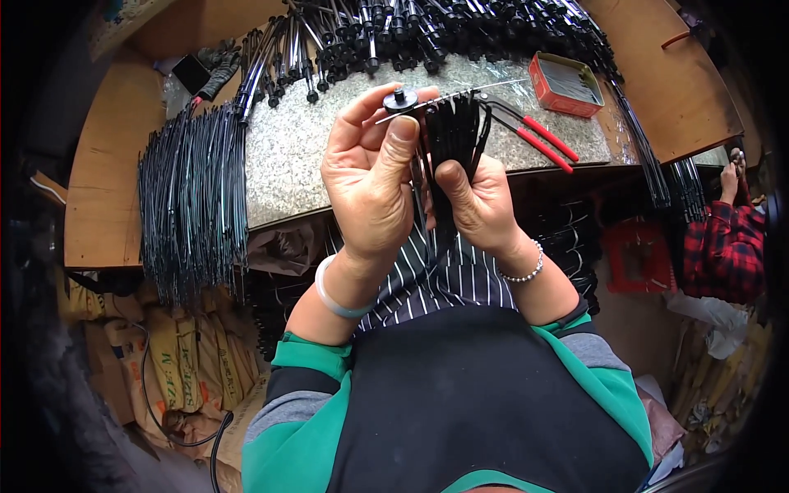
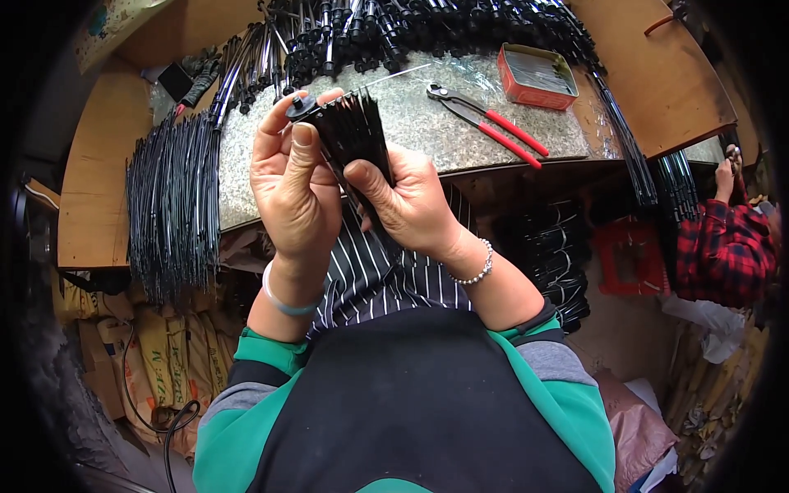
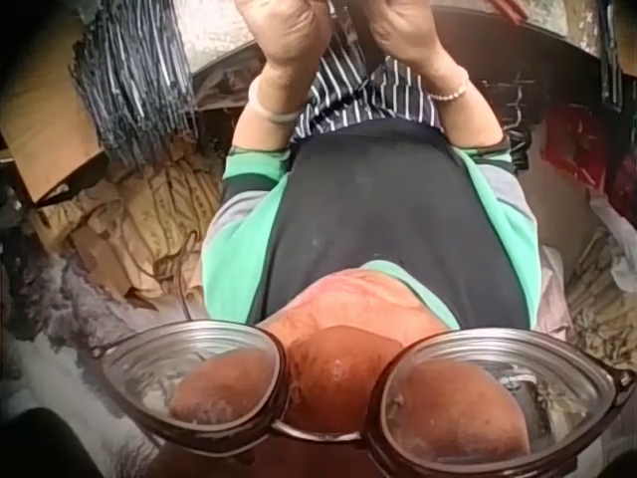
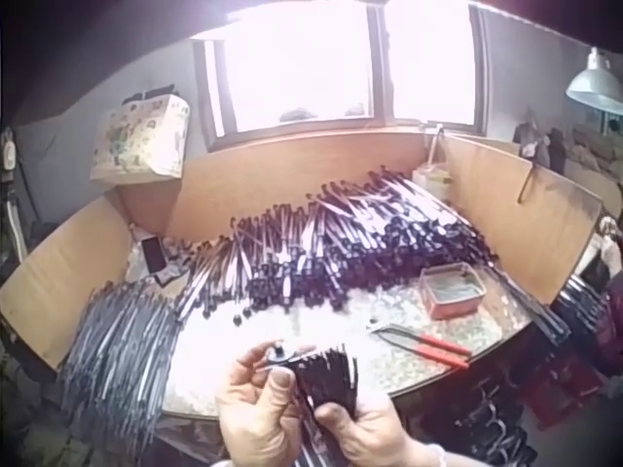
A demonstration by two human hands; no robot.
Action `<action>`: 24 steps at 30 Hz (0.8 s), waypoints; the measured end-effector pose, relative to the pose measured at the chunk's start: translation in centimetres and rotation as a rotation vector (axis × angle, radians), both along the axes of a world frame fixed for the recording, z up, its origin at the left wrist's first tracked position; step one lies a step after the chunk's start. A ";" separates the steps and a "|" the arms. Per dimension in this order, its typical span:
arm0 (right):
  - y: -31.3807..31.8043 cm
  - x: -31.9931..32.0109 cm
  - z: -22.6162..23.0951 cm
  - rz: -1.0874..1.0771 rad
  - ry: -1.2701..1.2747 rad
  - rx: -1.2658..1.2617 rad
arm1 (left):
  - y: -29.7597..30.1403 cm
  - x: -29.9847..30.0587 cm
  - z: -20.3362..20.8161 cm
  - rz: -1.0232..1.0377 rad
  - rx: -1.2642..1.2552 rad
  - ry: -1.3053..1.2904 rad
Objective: Assembling bundles of wire components into plastic connectors using pliers at a factory workstation.
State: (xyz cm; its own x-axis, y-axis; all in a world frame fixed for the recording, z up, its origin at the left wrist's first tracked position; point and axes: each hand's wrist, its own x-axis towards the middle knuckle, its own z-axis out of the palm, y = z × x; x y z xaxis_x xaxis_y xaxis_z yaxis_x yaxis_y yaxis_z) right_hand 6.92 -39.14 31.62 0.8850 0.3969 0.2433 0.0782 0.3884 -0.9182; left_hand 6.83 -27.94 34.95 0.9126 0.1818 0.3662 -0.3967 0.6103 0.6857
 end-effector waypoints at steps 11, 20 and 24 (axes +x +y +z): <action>-0.3 0.6 -1.0 -0.178 -0.394 -0.300 | -0.6 0.0 -0.4 -0.019 0.033 -0.038; 0.3 0.7 -1.7 -0.400 -0.435 -0.227 | -1.9 0.0 -0.4 0.066 0.066 -0.035; 0.1 0.9 -1.7 -0.283 -0.340 -0.141 | -1.2 0.3 -0.6 -0.119 0.036 -0.025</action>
